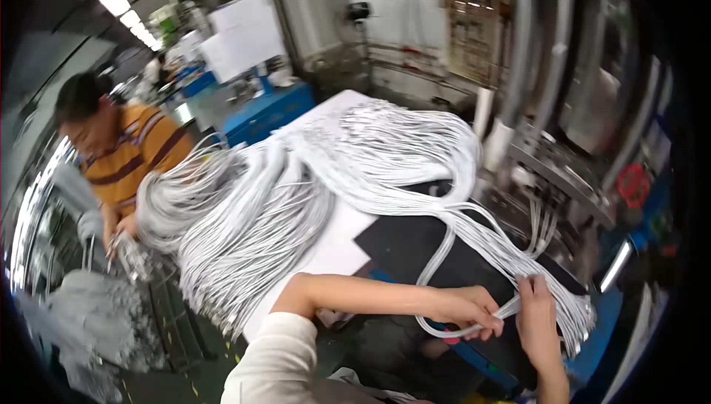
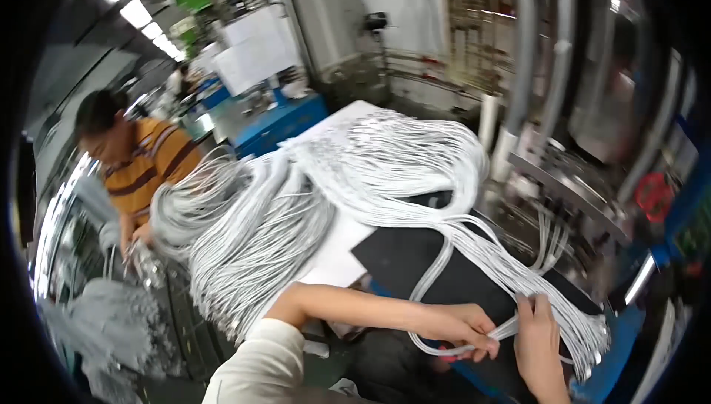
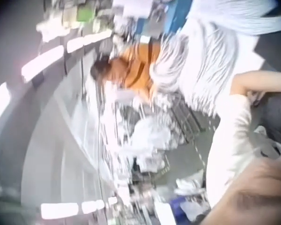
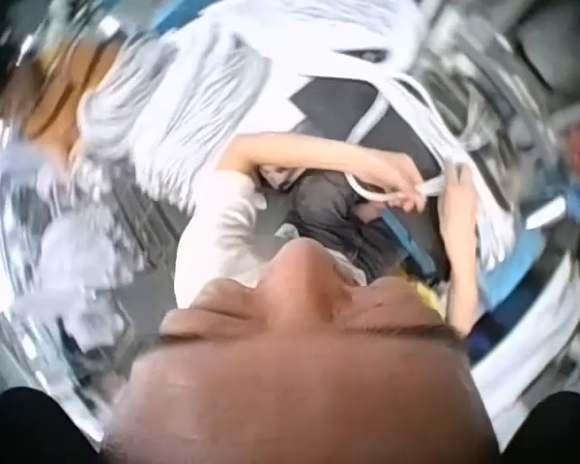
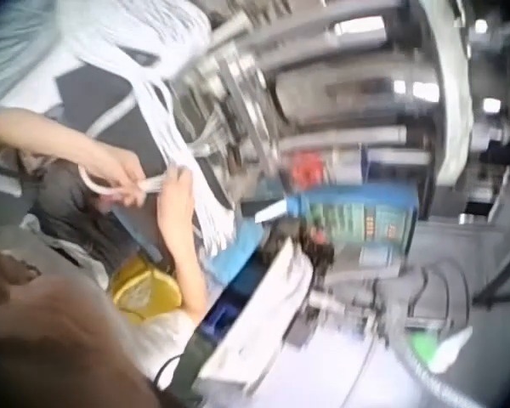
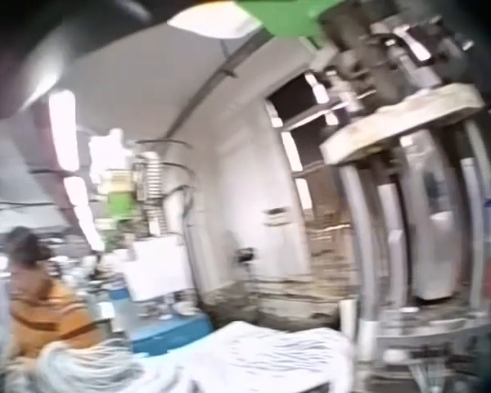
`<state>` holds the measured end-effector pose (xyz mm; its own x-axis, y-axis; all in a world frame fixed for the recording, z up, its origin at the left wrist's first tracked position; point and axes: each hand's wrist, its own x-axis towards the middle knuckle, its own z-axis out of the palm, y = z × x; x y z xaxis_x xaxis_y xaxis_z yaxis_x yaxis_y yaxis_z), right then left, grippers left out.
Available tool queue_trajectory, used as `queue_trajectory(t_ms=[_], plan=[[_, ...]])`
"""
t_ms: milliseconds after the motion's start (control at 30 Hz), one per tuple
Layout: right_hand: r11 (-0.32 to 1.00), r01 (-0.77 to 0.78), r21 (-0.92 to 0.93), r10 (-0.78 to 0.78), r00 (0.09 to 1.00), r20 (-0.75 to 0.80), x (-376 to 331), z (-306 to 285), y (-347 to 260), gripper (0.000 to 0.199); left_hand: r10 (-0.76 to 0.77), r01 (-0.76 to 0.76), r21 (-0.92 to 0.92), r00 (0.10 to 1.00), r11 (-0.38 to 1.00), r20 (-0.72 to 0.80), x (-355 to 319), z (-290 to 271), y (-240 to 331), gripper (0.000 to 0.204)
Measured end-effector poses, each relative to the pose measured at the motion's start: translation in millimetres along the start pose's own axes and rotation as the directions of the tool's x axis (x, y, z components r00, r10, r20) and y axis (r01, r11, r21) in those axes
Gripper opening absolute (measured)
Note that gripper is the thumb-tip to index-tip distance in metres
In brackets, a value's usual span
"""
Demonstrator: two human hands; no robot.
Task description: The person loads bundles of white wires into an industrial press machine by hand for processing.
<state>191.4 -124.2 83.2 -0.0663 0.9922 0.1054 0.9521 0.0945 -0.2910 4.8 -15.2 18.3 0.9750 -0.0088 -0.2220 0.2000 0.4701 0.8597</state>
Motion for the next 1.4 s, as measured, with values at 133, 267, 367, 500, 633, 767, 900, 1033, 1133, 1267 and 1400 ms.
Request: queue_trajectory(t_ms=[133,267,367,500,633,767,900,1033,1133,1267,1400], plan=[[0.926,0.316,0.208,-0.26,0.931,-0.257,-1,25,2,0.028,0.044,-0.048,-0.15,0.999,0.987,-0.03,-9,-12,-1,0.029],[0.909,-0.195,0.369,0.228,0.973,-0.048,42,12,104,0.042,0.348,-0.357,0.008,0.905,0.934,-0.243,-26,-12,26,0.024],[0.987,-0.141,0.076,0.148,0.984,-0.1,72,39,202,0.043,0.677,-0.609,0.301,0.62,0.734,-0.396,-26,-18,59,0.019],[0.799,-0.105,0.592,0.139,0.99,-0.012,122,74,233,0.049,0.281,-0.328,-0.078,0.89,0.941,-0.359,26,-88,38,0.019],[0.969,0.036,0.243,0.002,0.988,-0.155,141,106,270,0.056,0.307,-0.286,0.112,0.898,0.952,-0.316,24,-65,-5,0.017],[0.397,-0.108,0.911,0.435,0.897,-0.084,130,114,259,0.052,0.485,-0.44,0.206,0.815,0.874,-0.316,20,-53,-15,0.021],[0.837,-0.211,-0.505,0.029,0.938,-0.345,66,46,148,0.056,0.393,-0.343,0.194,0.832,0.919,-0.391,10,-45,-4,0.029],[0.951,-0.304,-0.048,0.306,0.917,0.254,40,-31,96,0.056,0.34,-0.306,0.148,0.844,0.94,-0.414,3,-41,4,0.035],[0.513,-0.527,0.678,0.503,0.824,0.26,6,10,113,0.044,0.256,-0.237,0.099,0.857,0.966,-0.446,3,-42,10,0.033],[0.135,-0.377,0.916,0.395,0.869,0.3,-11,-8,40,0.028,0.21,-0.192,0.088,0.838,0.977,-0.503,-5,-46,17,0.031],[0.235,-0.283,0.93,0.342,0.92,0.194,15,-2,31,0.025,0.21,-0.185,0.099,0.858,0.978,-0.468,4,-41,21,0.025]])
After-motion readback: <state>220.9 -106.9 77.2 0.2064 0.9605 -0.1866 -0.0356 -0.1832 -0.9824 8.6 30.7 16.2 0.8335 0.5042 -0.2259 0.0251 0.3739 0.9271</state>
